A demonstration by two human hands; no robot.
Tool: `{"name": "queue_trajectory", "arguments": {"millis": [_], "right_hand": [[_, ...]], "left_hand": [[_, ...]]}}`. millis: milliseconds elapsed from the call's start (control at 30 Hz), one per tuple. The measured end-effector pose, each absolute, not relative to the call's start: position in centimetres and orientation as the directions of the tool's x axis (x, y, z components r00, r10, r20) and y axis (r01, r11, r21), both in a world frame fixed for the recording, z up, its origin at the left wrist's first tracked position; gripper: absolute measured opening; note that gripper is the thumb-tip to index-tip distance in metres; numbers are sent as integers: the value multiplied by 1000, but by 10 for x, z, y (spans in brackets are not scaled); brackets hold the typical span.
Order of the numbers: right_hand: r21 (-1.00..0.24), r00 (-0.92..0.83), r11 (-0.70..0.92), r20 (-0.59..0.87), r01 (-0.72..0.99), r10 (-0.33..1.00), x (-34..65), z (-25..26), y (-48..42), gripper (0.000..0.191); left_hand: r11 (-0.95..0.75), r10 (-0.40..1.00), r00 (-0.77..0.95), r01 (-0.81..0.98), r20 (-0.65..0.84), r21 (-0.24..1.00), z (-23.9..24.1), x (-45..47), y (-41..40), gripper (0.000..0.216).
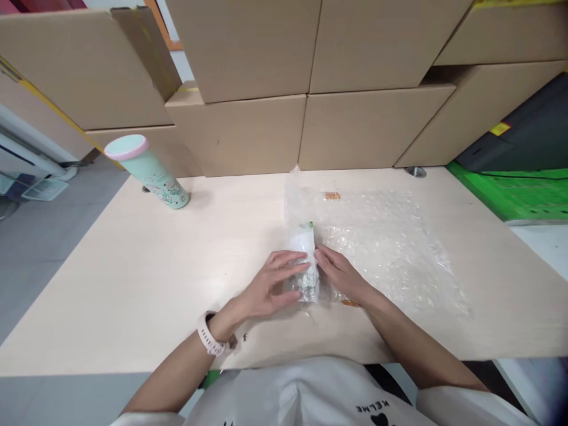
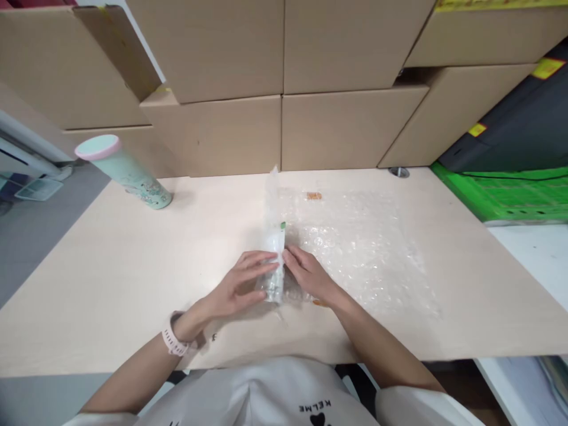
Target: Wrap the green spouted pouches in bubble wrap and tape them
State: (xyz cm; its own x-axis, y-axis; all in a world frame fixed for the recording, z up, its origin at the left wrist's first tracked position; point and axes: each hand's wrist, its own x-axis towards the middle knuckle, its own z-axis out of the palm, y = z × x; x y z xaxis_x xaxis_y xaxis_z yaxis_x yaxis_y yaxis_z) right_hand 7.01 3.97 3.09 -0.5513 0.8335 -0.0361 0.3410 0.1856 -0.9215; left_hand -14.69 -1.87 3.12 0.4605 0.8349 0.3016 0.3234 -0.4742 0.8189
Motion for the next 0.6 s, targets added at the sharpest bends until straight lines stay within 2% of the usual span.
{"name": "queue_trajectory", "arguments": {"millis": [67,167,267,433,533,600], "right_hand": [[-855,-503,230,-41,465,863,75,32,44,43],[-675,-447,310,-32,669,894,83,35,49,44],[-579,-408,309,-45,755,912,89,39,52,43],[-652,-207,188,48,735,977,88,44,50,31],[-673,-262,206,19,710,965,84,39,49,27],[-663,-338,248,-8,706,941,82,35,49,16]], "left_hand": [[-562,798,513,446,316,696,23,-139,-20,58],[-592,789,564,593,244,545,14,-130,-21,52],[-600,789,584,668,190,441,14,-124,-22,48],[-614,786,584,698,204,369,16,-119,-23,46],[-618,782,593,698,192,360,15,-119,-23,46],[-619,780,598,690,185,375,15,-120,-23,46]]}}
